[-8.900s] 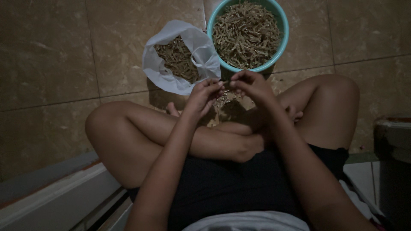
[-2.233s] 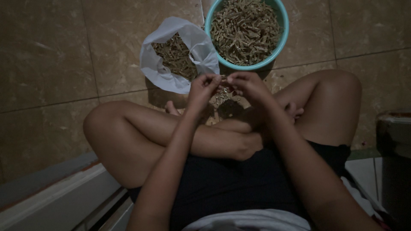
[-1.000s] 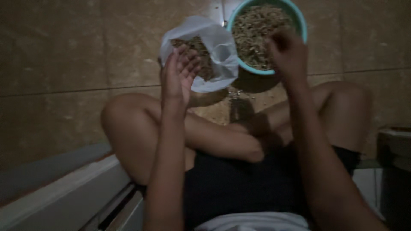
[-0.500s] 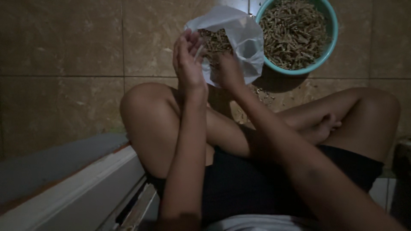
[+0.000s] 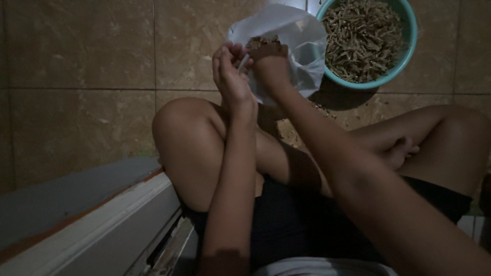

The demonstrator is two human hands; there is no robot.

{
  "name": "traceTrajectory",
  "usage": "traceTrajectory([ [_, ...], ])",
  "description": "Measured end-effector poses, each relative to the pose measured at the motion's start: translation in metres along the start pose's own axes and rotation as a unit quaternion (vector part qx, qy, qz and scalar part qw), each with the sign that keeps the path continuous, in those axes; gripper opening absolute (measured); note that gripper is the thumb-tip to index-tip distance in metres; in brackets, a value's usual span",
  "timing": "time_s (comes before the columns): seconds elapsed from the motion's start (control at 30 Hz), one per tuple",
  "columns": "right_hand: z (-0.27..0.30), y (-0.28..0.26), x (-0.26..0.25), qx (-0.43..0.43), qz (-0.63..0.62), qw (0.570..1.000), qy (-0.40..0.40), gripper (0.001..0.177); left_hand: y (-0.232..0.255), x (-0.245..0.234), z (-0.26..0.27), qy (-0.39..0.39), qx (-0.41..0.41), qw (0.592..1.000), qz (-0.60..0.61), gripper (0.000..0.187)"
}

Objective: The person sits cross-legged on the floor and manually sorts small dried items from a white plastic bag into a light blue bowl. They pick up handfuls of the material, separate pieces by hand, and place the sorted contents into the bowl while discarding debris onto the floor.

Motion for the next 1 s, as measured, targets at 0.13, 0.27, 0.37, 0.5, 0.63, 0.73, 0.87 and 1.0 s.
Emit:
traceTrajectory([
  [0.13,0.003,0.005,-0.002,-0.090,0.077,0.987,0.108,0.034,-0.010,0.002,-0.003,0.013,-0.011,0.999,0.035,0.029],
  [0.27,0.001,0.009,0.005,-0.134,0.070,0.982,0.112,0.032,-0.018,0.000,-0.004,0.020,-0.020,0.999,0.027,0.028],
  [0.37,0.001,0.014,0.007,-0.132,0.002,0.984,0.122,0.029,-0.020,-0.001,-0.003,0.024,-0.012,1.000,0.012,0.027],
  [0.5,0.000,0.022,0.003,-0.108,-0.073,0.989,0.069,0.018,-0.019,-0.001,0.002,0.011,0.002,1.000,0.008,0.026],
  [0.63,0.004,0.024,-0.018,-0.031,-0.120,0.982,0.146,0.019,-0.017,0.002,0.003,0.020,0.005,1.000,-0.010,0.024],
  [0.73,0.034,0.023,-0.029,0.027,-0.246,0.952,0.178,0.020,-0.021,0.002,0.003,0.007,0.016,1.000,-0.020,0.022],
  [0.87,0.069,0.035,-0.028,0.188,-0.498,0.844,0.065,0.018,-0.040,-0.002,-0.002,-0.009,0.020,0.999,-0.048,0.019],
  [1.0,0.104,0.048,-0.029,0.276,-0.813,0.510,-0.048,0.013,-0.070,-0.009,0.001,-0.045,0.046,0.990,-0.129,0.023],
])
Point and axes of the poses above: each hand's wrist, its own z-axis away from the middle knuckle, its own x-axis out of the palm, y = z × x, the point moved 2 cm from there along -z, towards the middle knuckle
